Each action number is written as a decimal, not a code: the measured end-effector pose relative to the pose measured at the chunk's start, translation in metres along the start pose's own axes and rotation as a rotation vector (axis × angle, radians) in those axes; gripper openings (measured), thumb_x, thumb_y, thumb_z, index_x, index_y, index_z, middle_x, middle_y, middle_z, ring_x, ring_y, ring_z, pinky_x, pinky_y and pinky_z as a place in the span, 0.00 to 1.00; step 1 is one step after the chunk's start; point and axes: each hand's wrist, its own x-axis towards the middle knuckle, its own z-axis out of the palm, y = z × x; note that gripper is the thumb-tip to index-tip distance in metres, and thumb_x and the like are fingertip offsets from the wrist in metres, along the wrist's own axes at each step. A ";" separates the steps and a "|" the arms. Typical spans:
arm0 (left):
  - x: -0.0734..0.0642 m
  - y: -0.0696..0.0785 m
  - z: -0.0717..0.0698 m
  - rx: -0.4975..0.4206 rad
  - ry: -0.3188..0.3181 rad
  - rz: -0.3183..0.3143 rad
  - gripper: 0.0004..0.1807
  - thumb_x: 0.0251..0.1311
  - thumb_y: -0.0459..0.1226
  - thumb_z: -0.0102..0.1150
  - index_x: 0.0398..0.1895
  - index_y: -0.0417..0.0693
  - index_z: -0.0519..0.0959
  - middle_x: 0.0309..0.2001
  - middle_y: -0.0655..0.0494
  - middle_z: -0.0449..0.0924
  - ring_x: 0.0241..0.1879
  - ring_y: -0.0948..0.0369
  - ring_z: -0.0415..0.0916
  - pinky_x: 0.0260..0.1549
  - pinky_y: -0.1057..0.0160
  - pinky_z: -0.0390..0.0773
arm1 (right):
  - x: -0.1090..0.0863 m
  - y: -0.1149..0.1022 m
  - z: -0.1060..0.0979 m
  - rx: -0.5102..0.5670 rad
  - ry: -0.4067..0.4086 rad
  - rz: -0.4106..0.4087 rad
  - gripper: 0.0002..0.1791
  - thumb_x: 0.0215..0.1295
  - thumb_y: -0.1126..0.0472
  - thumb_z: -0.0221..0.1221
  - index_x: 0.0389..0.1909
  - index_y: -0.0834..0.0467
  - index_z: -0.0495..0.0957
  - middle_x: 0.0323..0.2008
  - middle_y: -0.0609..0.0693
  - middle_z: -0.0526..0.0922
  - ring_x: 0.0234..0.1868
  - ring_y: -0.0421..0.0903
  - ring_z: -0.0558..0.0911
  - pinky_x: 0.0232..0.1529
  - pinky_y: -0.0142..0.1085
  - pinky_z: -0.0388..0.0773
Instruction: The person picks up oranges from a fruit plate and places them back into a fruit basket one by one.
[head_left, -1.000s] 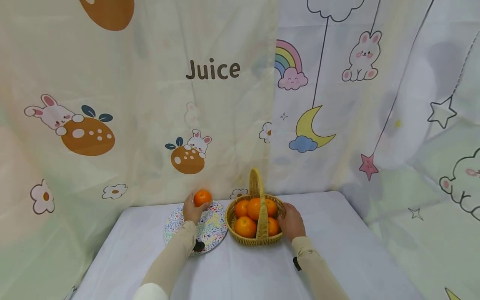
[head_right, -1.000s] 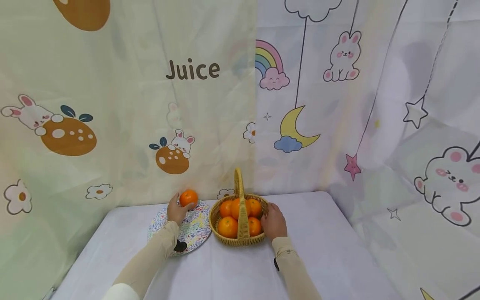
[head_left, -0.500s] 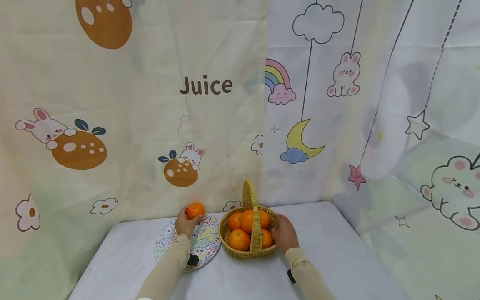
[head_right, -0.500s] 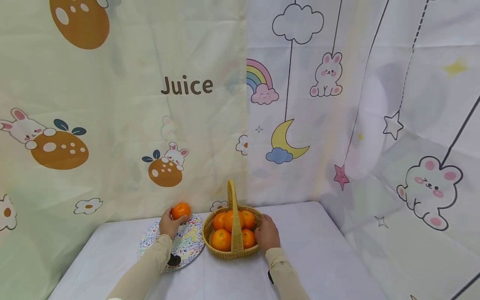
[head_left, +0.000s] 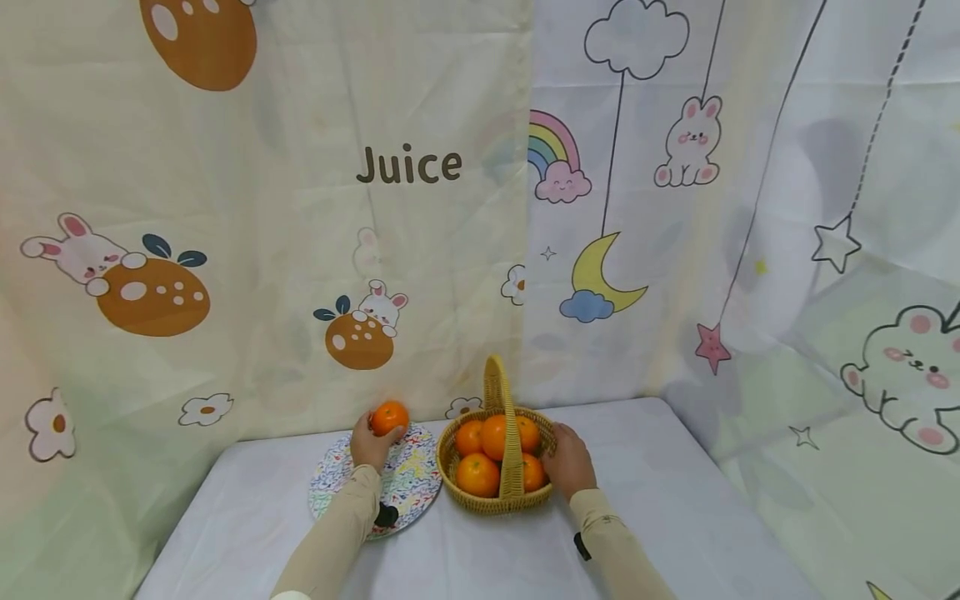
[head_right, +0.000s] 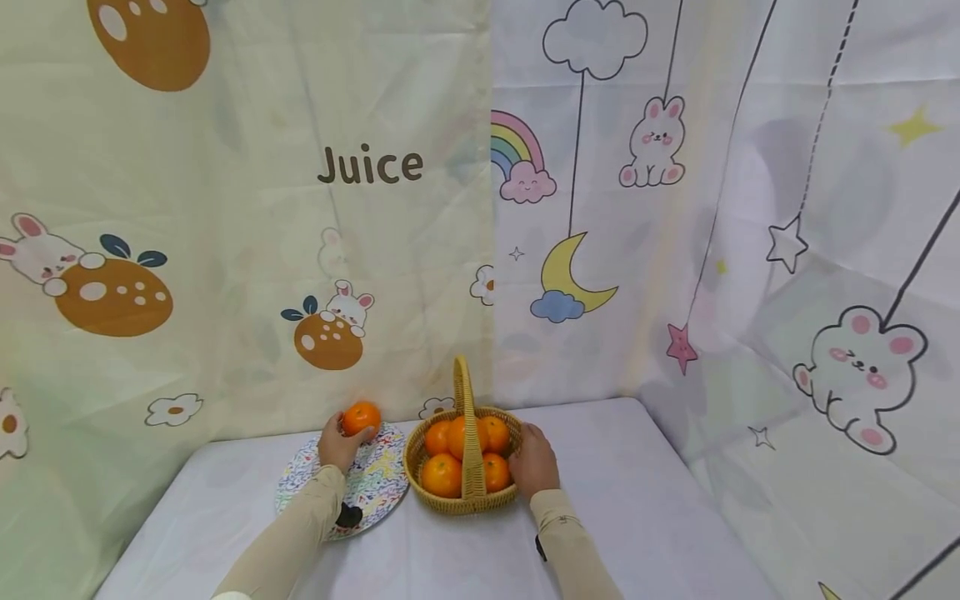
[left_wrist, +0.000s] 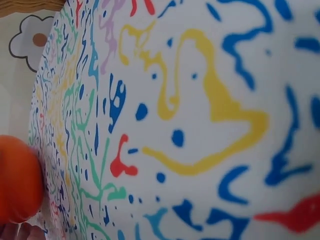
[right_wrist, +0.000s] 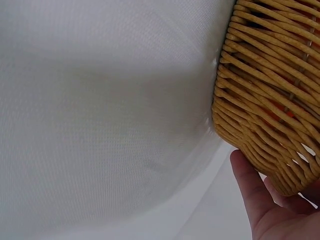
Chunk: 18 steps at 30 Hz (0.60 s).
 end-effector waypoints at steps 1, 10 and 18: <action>-0.001 0.000 0.000 -0.002 -0.006 -0.006 0.39 0.57 0.36 0.70 0.68 0.32 0.63 0.64 0.33 0.66 0.61 0.39 0.65 0.64 0.40 0.62 | 0.000 0.000 0.001 0.001 -0.003 0.001 0.31 0.57 0.69 0.65 0.62 0.70 0.70 0.60 0.65 0.74 0.60 0.63 0.73 0.59 0.55 0.71; 0.001 -0.008 -0.001 -0.003 0.010 -0.046 0.41 0.57 0.41 0.69 0.69 0.35 0.61 0.64 0.35 0.66 0.61 0.40 0.65 0.64 0.41 0.62 | 0.001 -0.001 -0.001 0.008 -0.007 0.021 0.30 0.57 0.69 0.65 0.62 0.70 0.71 0.60 0.65 0.74 0.61 0.63 0.73 0.59 0.55 0.71; -0.001 -0.003 -0.012 -0.030 -0.051 -0.048 0.42 0.58 0.43 0.68 0.71 0.37 0.60 0.66 0.36 0.65 0.62 0.40 0.65 0.62 0.40 0.65 | -0.001 -0.002 0.002 0.018 0.004 0.021 0.31 0.56 0.70 0.65 0.62 0.70 0.71 0.60 0.64 0.74 0.60 0.62 0.74 0.58 0.55 0.72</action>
